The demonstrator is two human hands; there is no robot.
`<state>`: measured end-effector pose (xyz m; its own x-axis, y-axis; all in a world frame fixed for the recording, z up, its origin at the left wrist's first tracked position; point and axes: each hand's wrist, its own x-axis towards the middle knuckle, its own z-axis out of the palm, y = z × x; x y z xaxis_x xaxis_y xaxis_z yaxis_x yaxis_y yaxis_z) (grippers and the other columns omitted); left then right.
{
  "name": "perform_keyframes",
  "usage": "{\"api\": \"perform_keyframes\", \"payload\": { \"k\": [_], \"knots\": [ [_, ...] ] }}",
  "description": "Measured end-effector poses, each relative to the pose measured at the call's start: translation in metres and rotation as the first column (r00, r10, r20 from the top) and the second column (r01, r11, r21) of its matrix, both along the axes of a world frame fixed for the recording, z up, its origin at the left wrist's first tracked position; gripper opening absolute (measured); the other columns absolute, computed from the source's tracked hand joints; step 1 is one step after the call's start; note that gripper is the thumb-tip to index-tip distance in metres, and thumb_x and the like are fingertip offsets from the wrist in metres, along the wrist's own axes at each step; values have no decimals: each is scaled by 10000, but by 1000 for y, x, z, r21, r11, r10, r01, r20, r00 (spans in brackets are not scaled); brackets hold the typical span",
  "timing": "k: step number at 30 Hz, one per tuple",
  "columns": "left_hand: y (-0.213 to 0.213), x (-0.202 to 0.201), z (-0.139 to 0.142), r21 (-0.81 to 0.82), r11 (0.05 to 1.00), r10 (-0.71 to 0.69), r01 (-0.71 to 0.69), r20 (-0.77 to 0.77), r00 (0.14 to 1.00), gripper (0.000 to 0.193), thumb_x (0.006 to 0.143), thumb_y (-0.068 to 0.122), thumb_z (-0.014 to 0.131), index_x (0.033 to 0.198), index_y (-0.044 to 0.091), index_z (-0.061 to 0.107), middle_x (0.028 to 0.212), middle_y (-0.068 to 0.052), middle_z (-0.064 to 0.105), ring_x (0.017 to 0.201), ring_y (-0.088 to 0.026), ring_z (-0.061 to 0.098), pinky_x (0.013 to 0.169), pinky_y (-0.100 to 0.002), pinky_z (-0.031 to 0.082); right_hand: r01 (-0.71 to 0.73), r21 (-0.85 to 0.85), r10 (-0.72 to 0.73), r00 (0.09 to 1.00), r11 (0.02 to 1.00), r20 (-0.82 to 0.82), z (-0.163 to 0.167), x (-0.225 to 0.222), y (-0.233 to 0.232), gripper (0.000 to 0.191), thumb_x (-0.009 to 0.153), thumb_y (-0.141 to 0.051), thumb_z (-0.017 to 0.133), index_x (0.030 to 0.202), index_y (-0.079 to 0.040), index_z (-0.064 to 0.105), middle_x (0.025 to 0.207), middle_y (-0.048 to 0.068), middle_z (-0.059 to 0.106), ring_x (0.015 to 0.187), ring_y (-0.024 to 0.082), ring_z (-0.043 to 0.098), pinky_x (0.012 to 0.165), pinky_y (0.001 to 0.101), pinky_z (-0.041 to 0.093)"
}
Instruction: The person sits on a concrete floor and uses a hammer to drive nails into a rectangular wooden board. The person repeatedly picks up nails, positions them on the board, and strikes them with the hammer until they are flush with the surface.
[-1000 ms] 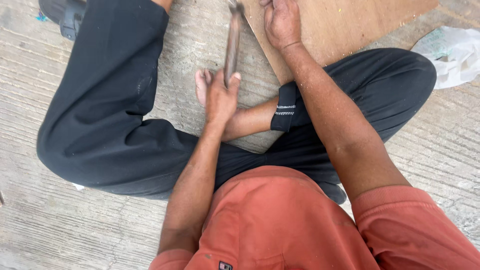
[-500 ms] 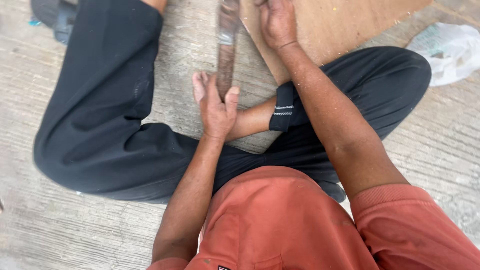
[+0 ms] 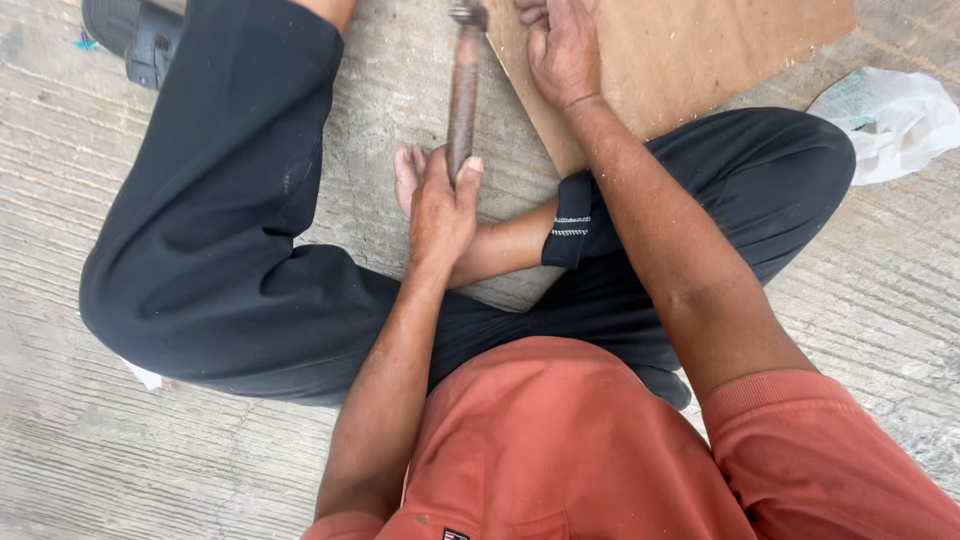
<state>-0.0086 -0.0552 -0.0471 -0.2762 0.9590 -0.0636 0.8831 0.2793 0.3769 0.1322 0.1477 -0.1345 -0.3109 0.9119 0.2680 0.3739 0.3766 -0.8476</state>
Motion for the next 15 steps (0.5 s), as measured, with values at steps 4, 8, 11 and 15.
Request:
{"api": "perform_keyframes", "payload": {
  "k": [4,8,11,15],
  "knots": [
    [-19,-1,7,-292,895,405,-338,848,340,696,1028,298,619,1554,16,262,1597,-137,309,663,-210,613,462,-348,554,-90,71,71,969,993,235,22,-15,2,263,850,-46,718,1109,-44,679,1057,122,659,968,287,643,874,423,558],
    [-19,3,6,-517,770,540,-374,840,-49,342,990,244,673,1186,-19,573,757,-82,565,497,-109,531,412,-242,440,-234,292,40,838,928,544,32,-64,15,31,942,-107,728,964,-89,740,1110,54,665,1104,256,584,985,473,446],
    [-12,6,0,-570,744,546,-349,820,-174,268,972,248,673,1067,20,569,675,-16,564,442,-110,520,387,-247,409,-383,363,-76,592,850,803,28,-104,26,60,892,-120,714,858,-117,762,1111,52,666,1081,236,583,946,466,419],
    [-10,5,-6,-517,782,481,-348,856,-190,238,964,217,687,1048,22,580,678,-18,566,449,-111,523,401,-252,429,-494,289,-143,313,820,939,24,-129,34,76,776,-122,716,804,-102,783,1069,62,664,1026,207,565,877,447,414]
  ]
}}
